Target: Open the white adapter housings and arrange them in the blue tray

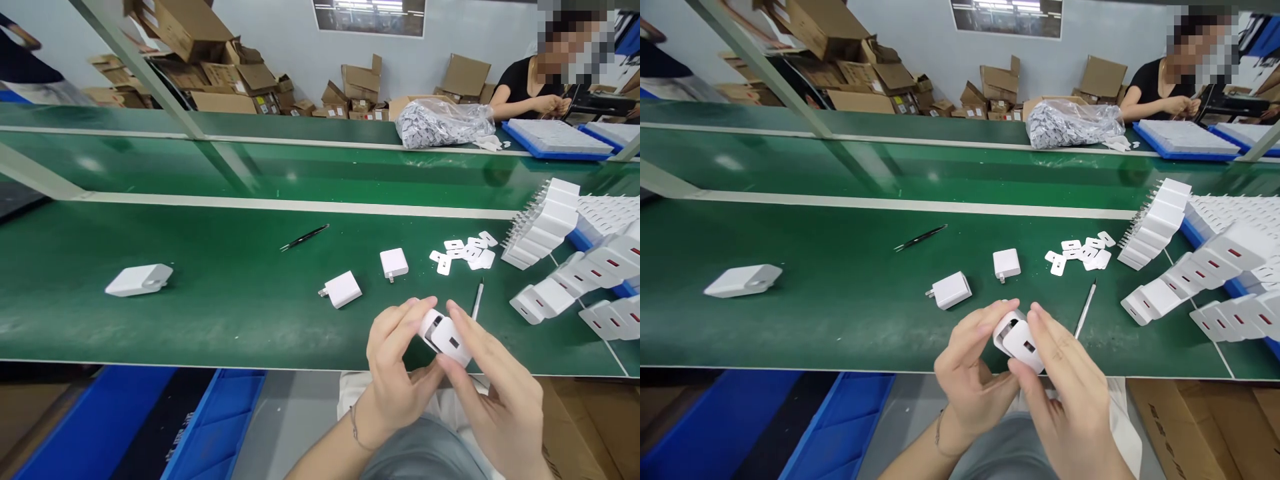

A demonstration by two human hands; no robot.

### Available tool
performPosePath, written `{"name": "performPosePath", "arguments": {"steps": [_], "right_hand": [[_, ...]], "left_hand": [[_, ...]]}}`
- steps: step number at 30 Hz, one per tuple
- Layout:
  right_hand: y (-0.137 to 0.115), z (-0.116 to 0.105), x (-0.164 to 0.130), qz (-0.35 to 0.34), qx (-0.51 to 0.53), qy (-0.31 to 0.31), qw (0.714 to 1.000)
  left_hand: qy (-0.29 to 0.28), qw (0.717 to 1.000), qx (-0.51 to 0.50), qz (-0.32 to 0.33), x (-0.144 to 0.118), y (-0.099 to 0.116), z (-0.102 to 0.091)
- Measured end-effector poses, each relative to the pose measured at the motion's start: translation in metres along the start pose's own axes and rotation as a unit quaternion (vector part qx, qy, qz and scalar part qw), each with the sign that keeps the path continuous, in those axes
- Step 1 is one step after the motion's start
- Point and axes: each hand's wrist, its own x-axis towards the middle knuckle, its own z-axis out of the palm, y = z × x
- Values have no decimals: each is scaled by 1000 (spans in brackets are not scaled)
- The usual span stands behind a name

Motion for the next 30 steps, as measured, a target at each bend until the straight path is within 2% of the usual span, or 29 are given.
{"name": "performPosePath", "arguments": {"steps": [4, 7, 9, 12, 15, 17, 19, 21, 23, 26, 28, 30], "right_hand": [[-2, 1, 3, -12, -11, 10, 1000], [0, 2, 2, -3, -2, 5, 1000], [3, 3, -1, 22, 28, -11, 999], [6, 5, -7, 129, 131, -42, 982], [9, 10, -13, 242, 256, -44, 935], [11, 13, -15, 272, 294, -31, 916], [14, 14, -16, 276, 286, -5, 917], [18, 11, -15, 268, 259, 23, 928], [20, 3, -13, 253, 237, 25, 938], [21, -10, -9, 206, 224, -28, 952], [20, -14, -8, 186, 225, -45, 956], [20, -13, -9, 180, 229, -32, 956]], "left_hand": [[7, 1000, 7, 22, -4, -2, 3], [16, 995, 49, 84, -6, -6, 5], [3, 991, 68, 115, -6, -8, 4], [-27, 997, 31, 64, -3, -10, -1], [-34, 999, 14, 31, 1, -10, -5], [-42, 998, 15, 51, 3, -9, -5], [-61, 997, -20, 50, 5, -8, -5], [-99, 989, -110, -10, 8, -8, -7], [-149, 953, -231, -125, 12, -11, -11], [-203, 865, -363, -280, 17, -17, -16], [-193, 829, -413, -323, 18, -19, -14], [-156, 810, -447, -347, 16, -16, -10]]}}
